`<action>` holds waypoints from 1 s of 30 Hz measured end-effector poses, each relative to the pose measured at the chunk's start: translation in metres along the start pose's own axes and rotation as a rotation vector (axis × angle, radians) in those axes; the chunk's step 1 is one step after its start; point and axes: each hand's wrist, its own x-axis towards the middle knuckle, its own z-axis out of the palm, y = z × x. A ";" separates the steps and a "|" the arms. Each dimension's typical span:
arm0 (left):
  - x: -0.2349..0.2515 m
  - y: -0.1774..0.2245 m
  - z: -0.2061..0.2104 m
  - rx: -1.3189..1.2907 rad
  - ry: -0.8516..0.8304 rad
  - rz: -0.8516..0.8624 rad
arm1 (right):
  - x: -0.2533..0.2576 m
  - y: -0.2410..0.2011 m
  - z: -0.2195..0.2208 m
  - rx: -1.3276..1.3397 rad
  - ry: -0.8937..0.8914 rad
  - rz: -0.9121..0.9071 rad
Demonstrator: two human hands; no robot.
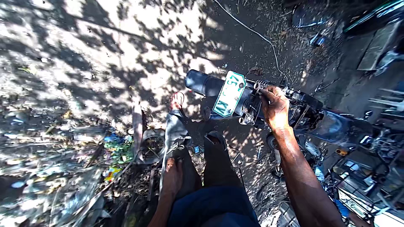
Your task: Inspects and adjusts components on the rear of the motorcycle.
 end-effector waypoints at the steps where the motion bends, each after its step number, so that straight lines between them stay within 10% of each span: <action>1: 0.000 0.000 0.000 -0.007 0.009 0.004 | 0.000 -0.001 0.000 -0.014 -0.006 0.017; 30: 0.001 0.001 -0.001 -0.025 0.003 -0.010 | 0.005 0.000 -0.002 -0.272 -0.179 0.308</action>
